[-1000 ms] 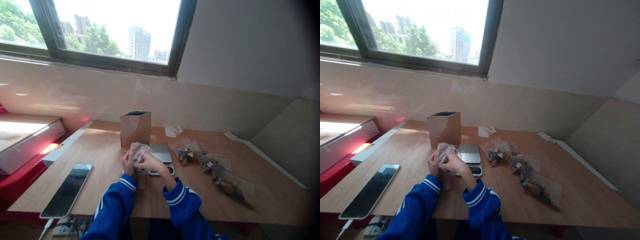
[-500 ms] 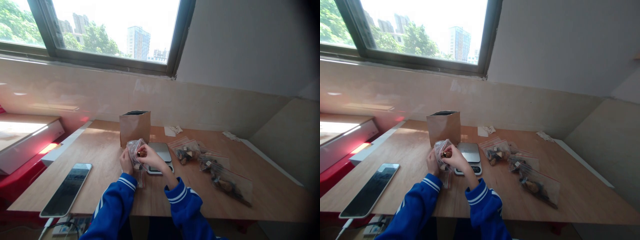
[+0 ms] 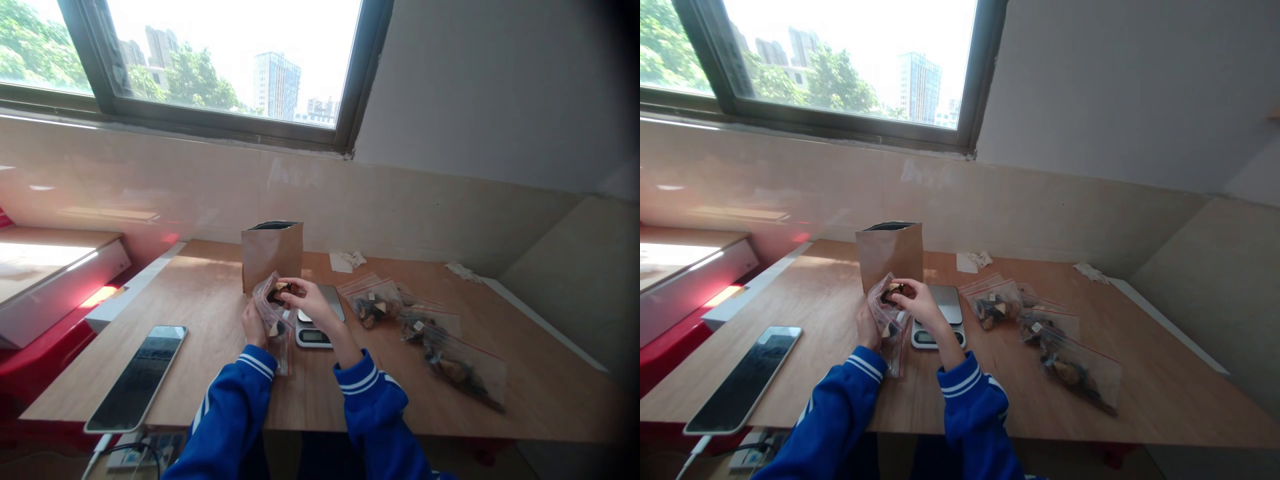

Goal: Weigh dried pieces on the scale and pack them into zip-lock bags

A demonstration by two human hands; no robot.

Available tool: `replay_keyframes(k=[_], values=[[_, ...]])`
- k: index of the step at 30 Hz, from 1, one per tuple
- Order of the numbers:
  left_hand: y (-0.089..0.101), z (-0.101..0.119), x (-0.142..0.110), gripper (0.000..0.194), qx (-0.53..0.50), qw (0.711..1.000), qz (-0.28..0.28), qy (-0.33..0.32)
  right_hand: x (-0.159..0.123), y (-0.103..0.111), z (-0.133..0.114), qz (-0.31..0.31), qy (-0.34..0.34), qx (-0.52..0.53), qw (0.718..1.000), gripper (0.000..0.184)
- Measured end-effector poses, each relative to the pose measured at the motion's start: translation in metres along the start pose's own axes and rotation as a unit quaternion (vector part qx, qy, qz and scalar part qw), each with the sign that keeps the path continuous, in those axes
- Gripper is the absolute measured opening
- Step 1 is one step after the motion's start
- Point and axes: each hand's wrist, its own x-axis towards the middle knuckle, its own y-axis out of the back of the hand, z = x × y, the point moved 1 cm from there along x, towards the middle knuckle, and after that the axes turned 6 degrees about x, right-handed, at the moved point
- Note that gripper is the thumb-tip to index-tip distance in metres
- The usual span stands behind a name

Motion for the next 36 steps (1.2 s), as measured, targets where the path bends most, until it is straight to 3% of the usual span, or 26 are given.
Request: replay_keyframes(k=[5,8,14,20,23,26,31,36], values=[[-0.003,0.004,-0.005,0.039,0.030,0.998,0.009,0.051,0.013,0.011,-0.026,0.009,0.030,0.120,0.992,0.049],[0.000,0.001,-0.003,0.040,0.043,0.997,0.032,0.056,0.032,0.014,-0.052,0.026,0.075,0.122,0.989,0.050],[0.001,-0.004,0.000,0.044,0.040,0.997,0.020,0.059,0.094,-0.001,-0.093,0.081,0.235,-0.027,0.968,0.045],[0.003,-0.012,0.006,0.044,0.044,0.998,0.026,0.037,0.144,-0.013,-0.085,0.050,0.325,-0.260,0.908,0.031],[0.004,-0.014,0.008,0.044,0.058,0.998,0.025,0.030,0.146,-0.013,-0.071,0.003,0.337,-0.329,0.882,0.030],[0.004,-0.015,0.009,0.044,0.060,0.997,0.026,0.031,0.140,-0.012,-0.062,-0.004,0.346,-0.355,0.869,0.031],[0.003,-0.015,0.008,0.041,0.055,0.998,0.023,0.022,0.128,-0.014,-0.065,-0.012,0.364,-0.356,0.861,0.030],[0.001,-0.012,0.006,0.034,0.060,0.997,0.017,0.036,0.118,-0.018,-0.072,-0.011,0.336,-0.409,0.848,0.028]])
